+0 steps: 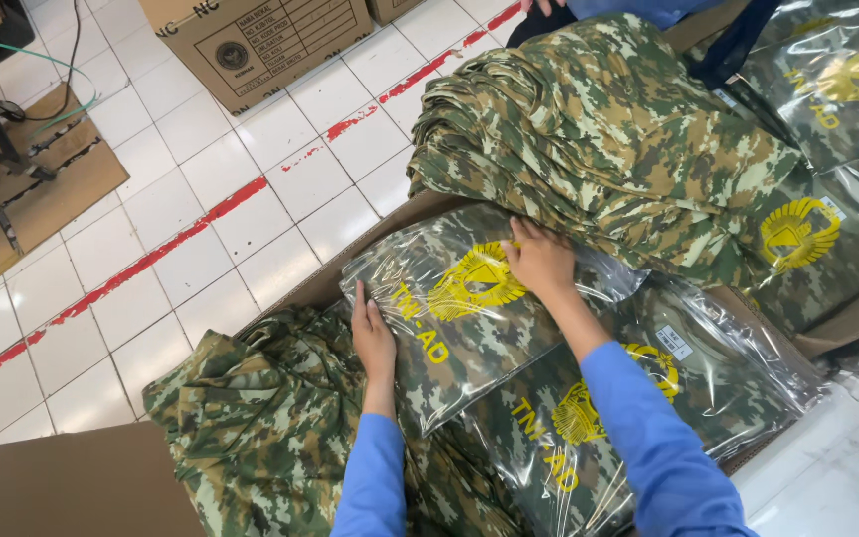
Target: The person folds camouflage-patterned shirts on a white table using a white paper template to ensure consistent sizing. They then place each folded shirt into a clear plastic bag with a yellow logo and stack the packaged items into a cardboard box.
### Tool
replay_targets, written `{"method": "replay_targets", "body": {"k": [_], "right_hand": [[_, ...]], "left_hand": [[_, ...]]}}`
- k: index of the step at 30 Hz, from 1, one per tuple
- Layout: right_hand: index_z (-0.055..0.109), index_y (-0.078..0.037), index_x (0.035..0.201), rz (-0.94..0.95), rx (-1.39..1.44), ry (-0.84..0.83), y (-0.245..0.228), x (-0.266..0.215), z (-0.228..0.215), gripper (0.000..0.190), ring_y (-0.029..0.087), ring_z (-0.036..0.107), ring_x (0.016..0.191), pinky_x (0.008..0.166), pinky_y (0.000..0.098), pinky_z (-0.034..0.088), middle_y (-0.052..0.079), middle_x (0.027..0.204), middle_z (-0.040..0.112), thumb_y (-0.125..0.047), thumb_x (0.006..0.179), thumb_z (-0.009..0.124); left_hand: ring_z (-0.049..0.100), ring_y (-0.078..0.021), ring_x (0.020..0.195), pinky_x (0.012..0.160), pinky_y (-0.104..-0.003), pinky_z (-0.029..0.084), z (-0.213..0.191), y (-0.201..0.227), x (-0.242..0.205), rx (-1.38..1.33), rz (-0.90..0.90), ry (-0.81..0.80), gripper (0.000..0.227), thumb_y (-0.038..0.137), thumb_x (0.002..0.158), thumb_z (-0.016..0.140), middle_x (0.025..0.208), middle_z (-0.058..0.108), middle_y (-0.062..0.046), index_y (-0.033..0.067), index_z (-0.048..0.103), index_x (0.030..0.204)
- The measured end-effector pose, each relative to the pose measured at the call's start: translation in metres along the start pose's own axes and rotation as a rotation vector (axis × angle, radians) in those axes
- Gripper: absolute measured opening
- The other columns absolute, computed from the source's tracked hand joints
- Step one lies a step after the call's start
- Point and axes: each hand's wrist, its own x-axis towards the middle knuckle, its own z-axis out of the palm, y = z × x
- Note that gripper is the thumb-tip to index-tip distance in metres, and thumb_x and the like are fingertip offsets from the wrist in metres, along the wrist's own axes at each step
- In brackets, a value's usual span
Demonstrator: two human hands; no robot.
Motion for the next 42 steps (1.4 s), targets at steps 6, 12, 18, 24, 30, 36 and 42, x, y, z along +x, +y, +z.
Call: {"method": "replay_targets", "body": {"k": [6, 12, 18, 24, 30, 36, 42], "right_hand": [[0.046, -0.023, 0.124, -0.244, -0.117, 0.472, 0.002, -0.102, 0.043, 0.051, 0.038, 0.024, 0.125, 0.100, 0.0560, 0.010, 0.016, 0.135, 0.031, -0.054, 0.087, 0.029], [0.036, -0.016, 0.131, -0.146, 0.167, 0.638, 0.022, -0.202, 0.093, 0.043, 0.045, 0.012, 0.125, 0.094, 0.0635, 0.001, 0.025, 0.137, 0.019, -0.030, 0.091, 0.036], [0.035, -0.026, 0.129, -0.079, 0.247, 0.613, 0.050, -0.326, 0.164, 0.045, 0.033, 0.000, 0.132, 0.099, 0.0570, -0.007, 0.011, 0.144, 0.007, -0.042, 0.087, 0.028], [0.037, -0.016, 0.127, -0.026, 0.280, 0.554, 0.094, -0.431, 0.226, 0.044, 0.034, 0.006, 0.132, 0.102, 0.0490, 0.007, 0.019, 0.142, 0.011, -0.028, 0.085, 0.039], [0.035, -0.012, 0.128, -0.137, 0.250, 0.559, 0.119, -0.506, 0.262, 0.047, 0.029, 0.016, 0.130, 0.103, 0.0422, 0.014, 0.015, 0.140, 0.020, -0.023, 0.084, 0.043], [0.040, -0.013, 0.126, -0.221, 0.180, 0.580, 0.121, -0.542, 0.279, 0.044, 0.030, 0.021, 0.129, 0.102, 0.0452, 0.017, 0.012, 0.138, 0.026, -0.025, 0.084, 0.044], [0.050, -0.015, 0.119, 0.027, 0.379, 0.525, 0.112, -0.526, 0.285, 0.037, 0.032, 0.022, 0.128, 0.105, 0.0450, 0.013, 0.015, 0.134, 0.033, -0.018, 0.082, 0.051]], "left_hand": [[0.019, -0.0368, 0.127, 0.104, -0.045, 0.013, -0.016, 0.029, -0.027, -0.095, 0.049, 0.031, 0.052, 0.032, 0.093, 0.028, 0.137, 0.018, -0.025, 0.0085, 0.016, 0.137], [0.013, -0.0365, 0.128, 0.104, -0.048, 0.004, -0.045, 0.016, -0.074, -0.278, -0.107, 0.033, 0.059, 0.053, 0.090, 0.022, 0.143, 0.004, -0.014, 0.0221, 0.009, 0.139], [-0.018, -0.0178, 0.129, 0.104, -0.036, -0.010, -0.082, -0.005, -0.156, -0.332, -0.154, -0.222, 0.077, 0.060, 0.075, 0.016, 0.139, -0.019, -0.006, 0.0156, -0.007, 0.134], [0.054, -0.0239, 0.090, 0.074, -0.044, 0.032, -0.131, -0.046, -0.281, 0.448, 0.284, -0.491, 0.043, 0.025, 0.086, 0.042, 0.096, 0.056, 0.001, 0.0116, 0.038, 0.127], [0.027, -0.0349, 0.117, 0.092, -0.056, 0.026, -0.136, -0.132, -0.359, 0.915, 0.432, -0.498, 0.060, 0.048, 0.081, 0.049, 0.127, 0.030, -0.014, 0.0179, 0.029, 0.129], [0.045, -0.0368, 0.088, 0.070, -0.057, 0.037, -0.147, -0.138, -0.363, 0.591, 0.456, -0.339, 0.027, 0.031, 0.084, 0.051, 0.101, 0.047, -0.014, 0.0128, 0.047, 0.104], [0.054, -0.0333, 0.097, 0.081, -0.049, 0.042, -0.178, -0.106, -0.392, 0.532, 0.387, -0.345, 0.031, 0.028, 0.086, 0.052, 0.104, 0.051, -0.015, 0.0108, 0.049, 0.111]]}}
